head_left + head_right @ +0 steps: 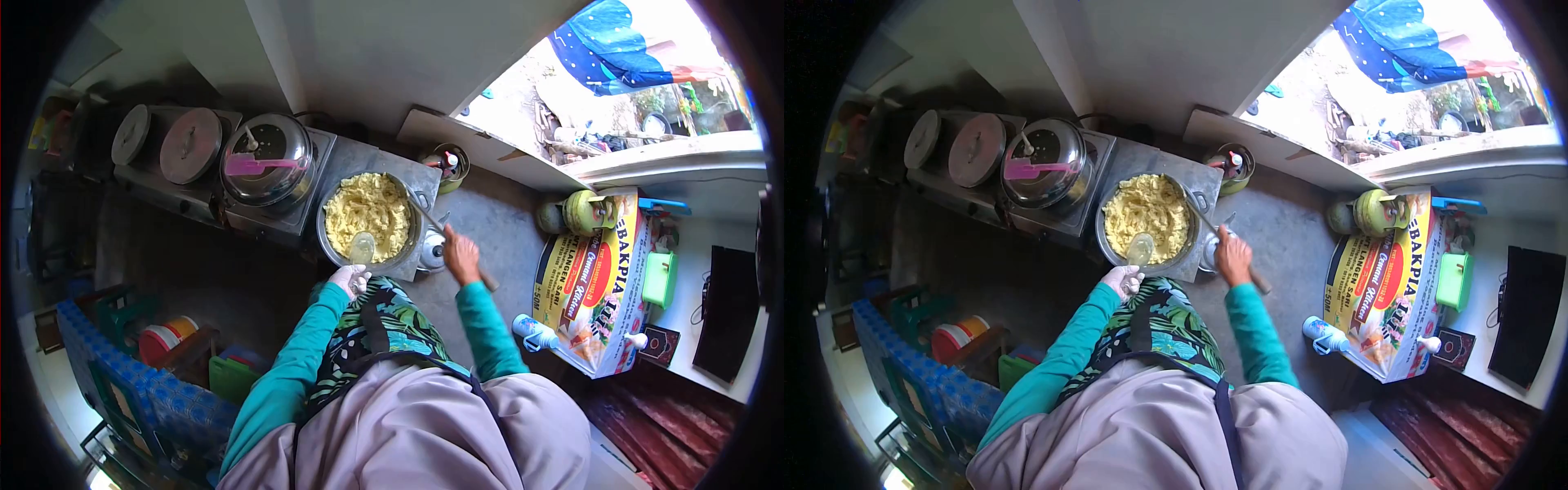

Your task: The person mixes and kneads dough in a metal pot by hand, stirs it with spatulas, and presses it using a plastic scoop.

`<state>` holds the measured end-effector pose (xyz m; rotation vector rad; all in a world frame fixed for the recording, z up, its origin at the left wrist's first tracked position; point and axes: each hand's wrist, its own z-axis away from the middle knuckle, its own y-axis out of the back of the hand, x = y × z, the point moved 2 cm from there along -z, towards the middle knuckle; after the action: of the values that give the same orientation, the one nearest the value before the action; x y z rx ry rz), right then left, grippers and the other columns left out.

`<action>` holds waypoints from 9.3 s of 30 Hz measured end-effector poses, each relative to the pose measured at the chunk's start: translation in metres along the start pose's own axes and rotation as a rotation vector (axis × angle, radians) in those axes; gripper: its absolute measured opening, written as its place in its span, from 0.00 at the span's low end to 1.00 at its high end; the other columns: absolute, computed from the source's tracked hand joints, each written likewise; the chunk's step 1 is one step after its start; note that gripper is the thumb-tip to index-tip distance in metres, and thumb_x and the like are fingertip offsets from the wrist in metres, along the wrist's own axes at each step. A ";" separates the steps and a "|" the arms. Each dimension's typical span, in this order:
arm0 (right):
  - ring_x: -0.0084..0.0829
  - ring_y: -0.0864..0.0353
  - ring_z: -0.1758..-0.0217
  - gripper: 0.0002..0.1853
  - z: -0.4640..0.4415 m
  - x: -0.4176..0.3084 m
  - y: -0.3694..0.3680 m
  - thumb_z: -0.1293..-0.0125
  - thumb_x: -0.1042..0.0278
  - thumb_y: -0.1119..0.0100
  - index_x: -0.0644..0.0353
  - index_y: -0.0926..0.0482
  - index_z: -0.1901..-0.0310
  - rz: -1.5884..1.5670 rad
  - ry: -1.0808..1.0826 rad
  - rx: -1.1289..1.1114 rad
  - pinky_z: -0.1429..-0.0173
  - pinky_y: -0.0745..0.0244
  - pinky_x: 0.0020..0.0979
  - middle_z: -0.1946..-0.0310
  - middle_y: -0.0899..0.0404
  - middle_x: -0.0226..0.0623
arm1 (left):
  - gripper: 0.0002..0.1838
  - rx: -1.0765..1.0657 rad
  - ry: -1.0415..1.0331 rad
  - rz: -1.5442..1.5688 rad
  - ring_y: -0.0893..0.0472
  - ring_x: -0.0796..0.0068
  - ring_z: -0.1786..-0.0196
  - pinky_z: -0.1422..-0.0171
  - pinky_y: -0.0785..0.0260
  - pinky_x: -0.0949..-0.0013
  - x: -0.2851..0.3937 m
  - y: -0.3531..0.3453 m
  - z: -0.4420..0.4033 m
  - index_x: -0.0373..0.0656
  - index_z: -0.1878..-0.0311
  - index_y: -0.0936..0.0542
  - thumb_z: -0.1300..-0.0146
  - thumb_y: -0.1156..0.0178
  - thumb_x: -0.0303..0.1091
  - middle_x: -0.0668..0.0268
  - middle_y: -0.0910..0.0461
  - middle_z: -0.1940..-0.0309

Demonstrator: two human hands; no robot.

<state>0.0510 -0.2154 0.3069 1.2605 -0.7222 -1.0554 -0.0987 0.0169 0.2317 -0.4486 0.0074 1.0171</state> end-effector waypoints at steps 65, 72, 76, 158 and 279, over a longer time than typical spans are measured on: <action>0.48 0.24 0.58 0.17 -0.063 -0.097 -0.073 0.41 0.65 0.51 0.59 0.28 0.50 -0.622 -0.033 -0.050 0.56 0.31 0.32 0.62 0.24 0.53 | 0.08 -0.115 -0.064 0.043 0.38 0.77 0.87 0.87 0.46 0.76 0.022 0.046 0.008 0.40 0.64 0.35 0.43 0.48 0.32 0.54 0.26 0.71; 0.15 0.45 0.91 0.21 -0.068 -0.064 -0.063 0.38 0.60 0.53 0.51 0.35 0.42 -1.248 -0.457 -0.205 0.89 0.51 0.21 0.88 0.38 0.23 | 0.10 -0.115 -0.036 0.060 0.36 0.77 0.86 0.86 0.45 0.76 0.023 0.047 0.012 0.38 0.63 0.33 0.44 0.47 0.33 0.54 0.26 0.71; 0.15 0.47 0.92 0.20 -0.076 -0.081 -0.025 0.37 0.60 0.56 0.46 0.35 0.42 -1.394 -0.576 -0.312 0.89 0.50 0.21 0.89 0.42 0.22 | 0.11 -0.125 -0.045 0.038 0.35 0.76 0.86 0.86 0.44 0.75 0.023 0.049 0.011 0.38 0.62 0.33 0.43 0.47 0.33 0.54 0.26 0.72; 0.45 0.23 0.74 0.21 -0.117 -0.079 -0.012 0.43 0.69 0.58 0.43 0.31 0.46 0.256 0.379 -0.251 0.72 0.30 0.42 0.77 0.25 0.49 | 0.06 -0.112 -0.021 0.108 0.35 0.75 0.87 0.89 0.43 0.73 0.020 0.046 0.000 0.41 0.65 0.30 0.45 0.48 0.31 0.54 0.26 0.72; 0.46 0.25 0.58 0.17 -0.095 -0.133 -0.112 0.41 0.61 0.55 0.39 0.28 0.49 -0.619 -0.435 -0.133 0.54 0.31 0.40 0.61 0.24 0.47 | 0.10 0.025 0.301 -0.159 0.44 0.88 0.89 0.93 0.54 0.86 0.103 0.017 0.043 0.37 0.67 0.33 0.38 0.52 0.36 0.58 0.28 0.74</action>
<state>0.0597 -0.0530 0.1941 1.1741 -0.5755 -1.8933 -0.0662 0.1240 0.2427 -0.5665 0.2497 0.7855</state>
